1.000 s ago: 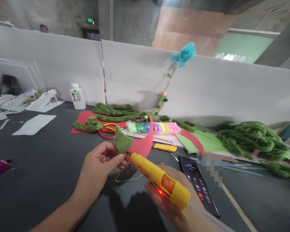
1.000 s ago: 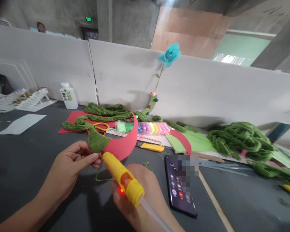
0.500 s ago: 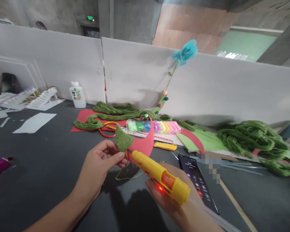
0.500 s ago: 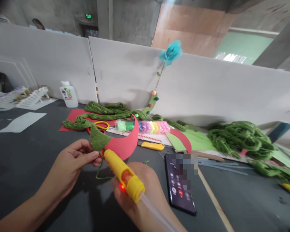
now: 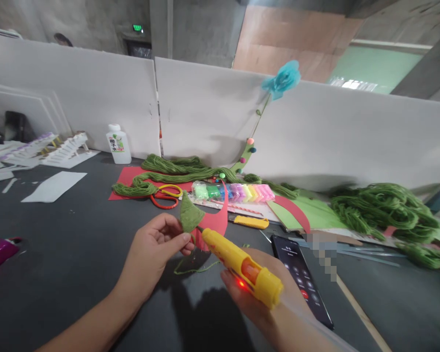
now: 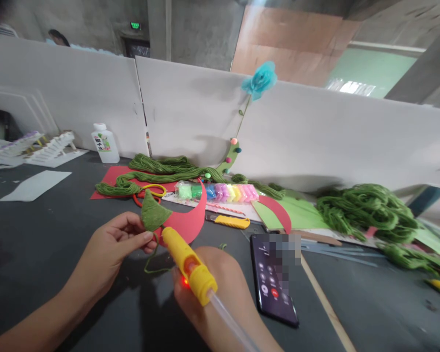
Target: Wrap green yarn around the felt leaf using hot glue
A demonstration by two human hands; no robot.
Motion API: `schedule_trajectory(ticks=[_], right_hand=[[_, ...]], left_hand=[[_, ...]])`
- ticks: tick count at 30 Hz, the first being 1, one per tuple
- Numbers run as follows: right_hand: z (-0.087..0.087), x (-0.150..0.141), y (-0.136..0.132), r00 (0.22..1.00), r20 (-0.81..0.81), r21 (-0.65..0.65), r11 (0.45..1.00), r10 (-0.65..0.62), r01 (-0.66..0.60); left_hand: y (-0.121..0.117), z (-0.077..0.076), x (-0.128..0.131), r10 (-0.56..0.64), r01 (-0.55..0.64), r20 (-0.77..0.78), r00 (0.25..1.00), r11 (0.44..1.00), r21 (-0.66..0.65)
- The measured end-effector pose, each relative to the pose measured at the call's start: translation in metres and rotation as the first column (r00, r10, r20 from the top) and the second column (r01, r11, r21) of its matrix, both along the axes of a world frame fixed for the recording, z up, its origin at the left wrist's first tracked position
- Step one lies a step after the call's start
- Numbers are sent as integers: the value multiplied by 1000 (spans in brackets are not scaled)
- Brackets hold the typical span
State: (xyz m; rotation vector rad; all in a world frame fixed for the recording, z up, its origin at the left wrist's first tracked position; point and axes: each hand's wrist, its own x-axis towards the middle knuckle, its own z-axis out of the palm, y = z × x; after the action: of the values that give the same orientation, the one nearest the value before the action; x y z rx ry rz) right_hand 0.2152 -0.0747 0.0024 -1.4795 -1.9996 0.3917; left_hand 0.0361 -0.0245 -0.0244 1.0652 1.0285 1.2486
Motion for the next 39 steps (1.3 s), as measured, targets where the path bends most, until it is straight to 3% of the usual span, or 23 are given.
schedule_trajectory(ticks=[4, 7, 10, 13, 15, 18, 23, 26, 28, 30, 31, 33, 36, 38, 39], right_hand=[[1, -1, 3, 990, 132, 7, 999, -54, 53], [0, 0, 6, 999, -25, 26, 999, -32, 33], [2, 2, 5, 978, -208, -60, 998, 6, -19], [11, 4, 1, 975, -157, -176, 966, 160, -187], [14, 2, -1, 937, -33, -277, 897, 348, -344], [-1, -8, -2, 824, 128, -432, 779, 552, -454], [-45, -24, -1, 747, 315, -409, 794, 586, -450], [-43, -23, 0, 746, 259, -402, 771, 613, -494], [-30, -23, 3, 843, 124, -359, 816, 523, -453], [-17, -27, 8, 957, -41, -273, 918, 287, -287], [-12, -31, 12, 976, -130, -241, 950, 174, -201], [-8, -43, 21, 941, -333, -220, 966, 55, -134], [-11, -65, 29, 762, -647, -242, 945, 12, -220], [-12, -73, 29, 678, -734, -262, 932, -24, -250], [-11, -75, 28, 689, -724, -258, 938, -29, -231]], left_hand=[[1, -1, -1, 5, -5, -7, 1000, 1000, 3], [4, 0, -3, 3, 0, 66, 998, 999, -48], [12, 1, -8, 28, -15, 161, 987, 997, -79], [24, 0, -19, 108, -100, 212, 971, 994, -49], [32, -1, -28, 167, -166, 228, 959, 986, -21], [40, -1, -39, 226, -238, 247, 942, 971, 20], [37, 4, -39, 226, -242, 241, 944, 970, 36], [28, 8, -33, 187, -200, 232, 954, 979, 33], [21, 12, -31, 160, -173, 223, 962, 984, 42], [14, 15, -29, 142, -159, 197, 970, 985, 73], [11, 17, -28, 137, -155, 179, 974, 983, 93], [7, 19, -27, 139, -157, 137, 981, 979, 133], [5, 21, -27, 164, -174, 73, 984, 970, 170], [7, 21, -27, 179, -181, 28, 983, 965, 189], [8, 20, -27, 179, -177, 10, 984, 965, 194]])
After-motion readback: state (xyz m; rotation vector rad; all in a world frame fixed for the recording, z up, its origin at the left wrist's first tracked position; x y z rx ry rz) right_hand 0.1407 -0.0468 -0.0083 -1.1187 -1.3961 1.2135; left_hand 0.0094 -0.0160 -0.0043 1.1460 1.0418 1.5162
